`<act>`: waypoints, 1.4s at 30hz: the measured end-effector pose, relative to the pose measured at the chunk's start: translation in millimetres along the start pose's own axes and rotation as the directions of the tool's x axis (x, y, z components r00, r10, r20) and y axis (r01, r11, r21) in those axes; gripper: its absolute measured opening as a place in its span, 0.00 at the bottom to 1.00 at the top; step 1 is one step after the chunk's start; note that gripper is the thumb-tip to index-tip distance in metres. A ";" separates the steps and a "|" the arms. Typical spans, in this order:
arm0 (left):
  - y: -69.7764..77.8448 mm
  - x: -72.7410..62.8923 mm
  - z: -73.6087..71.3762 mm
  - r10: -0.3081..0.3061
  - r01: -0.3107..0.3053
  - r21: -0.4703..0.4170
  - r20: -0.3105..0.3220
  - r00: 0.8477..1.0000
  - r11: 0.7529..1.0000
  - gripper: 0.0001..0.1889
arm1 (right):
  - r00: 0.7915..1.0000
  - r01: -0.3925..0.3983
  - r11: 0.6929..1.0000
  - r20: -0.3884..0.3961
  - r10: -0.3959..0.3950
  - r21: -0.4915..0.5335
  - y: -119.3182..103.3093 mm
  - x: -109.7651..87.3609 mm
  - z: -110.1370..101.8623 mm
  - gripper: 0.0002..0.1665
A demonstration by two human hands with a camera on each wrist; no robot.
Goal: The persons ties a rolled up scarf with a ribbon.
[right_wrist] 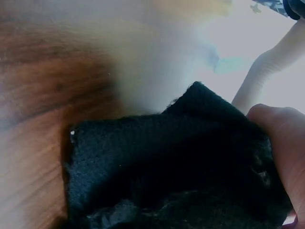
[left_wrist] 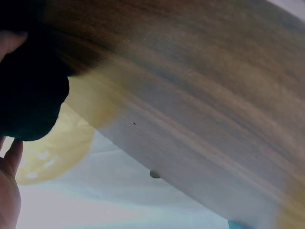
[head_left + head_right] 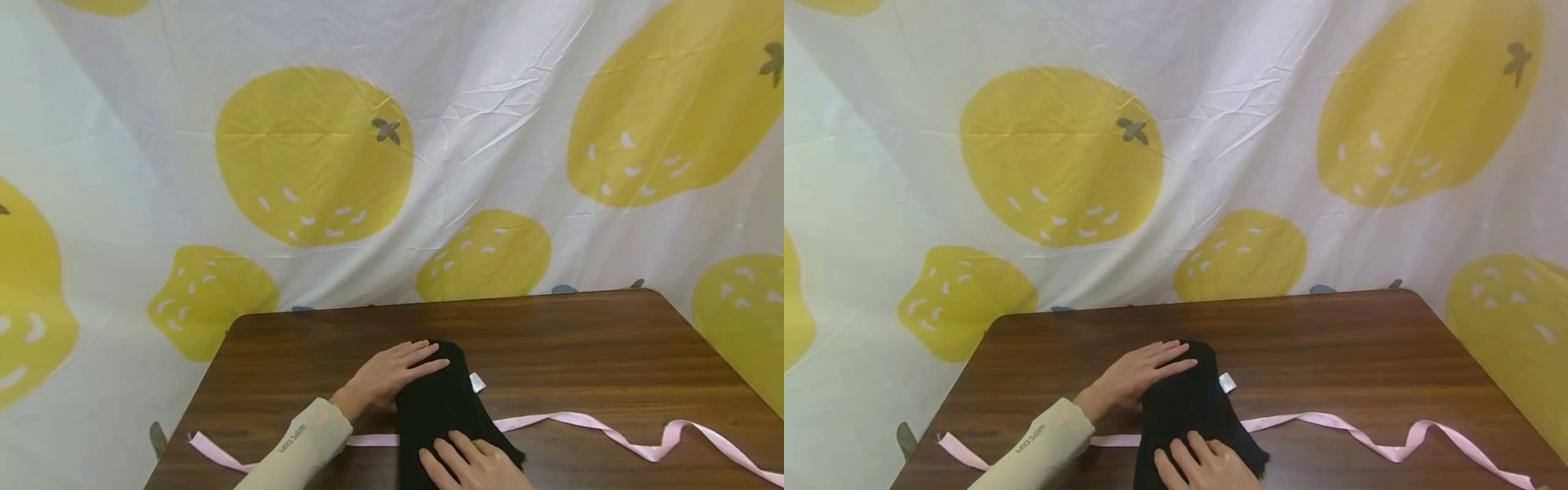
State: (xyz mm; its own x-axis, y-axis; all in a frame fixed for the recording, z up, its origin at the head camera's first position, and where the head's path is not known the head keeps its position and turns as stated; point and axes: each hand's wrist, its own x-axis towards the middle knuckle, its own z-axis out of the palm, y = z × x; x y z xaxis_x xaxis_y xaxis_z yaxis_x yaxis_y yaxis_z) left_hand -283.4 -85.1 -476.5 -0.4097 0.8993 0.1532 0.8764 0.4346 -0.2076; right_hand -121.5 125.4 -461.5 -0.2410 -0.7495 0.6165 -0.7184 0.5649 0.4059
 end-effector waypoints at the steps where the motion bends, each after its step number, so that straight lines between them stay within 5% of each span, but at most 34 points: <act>1: 0.6 0.1 -0.3 -0.002 0.002 0.008 0.010 1.000 1.000 0.61 | 1.000 -0.005 1.000 -0.003 0.005 0.001 -0.7 -0.5 1.0 0.30; 13: 5.3 0.1 -2.7 -0.030 0.028 0.027 0.070 0.997 0.999 0.65 | 1.000 -0.022 0.999 0.021 0.023 -0.046 -5.9 -9.6 15.0 0.31; 21: 7.0 -2.5 -2.2 -0.017 0.017 0.004 0.047 0.999 1.000 0.64 | 0.997 -0.026 0.998 0.074 0.022 0.057 -16.4 -20.9 29.7 0.34; 42: 13.2 -10.8 3.9 -0.022 0.021 -0.027 -0.015 1.000 0.999 0.63 | 0.996 -0.010 1.000 0.088 0.011 -0.011 -32.2 -32.7 51.4 0.38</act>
State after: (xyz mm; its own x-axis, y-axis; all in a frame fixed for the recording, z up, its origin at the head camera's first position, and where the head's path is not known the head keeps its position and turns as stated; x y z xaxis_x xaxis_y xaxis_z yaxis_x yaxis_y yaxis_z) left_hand -268.5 -88.9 -484.7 -0.4248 0.8888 0.1721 0.8738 0.4523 -0.1785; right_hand -124.0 114.0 -529.5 -0.3051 -0.7709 0.5592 -0.7090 0.5758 0.4071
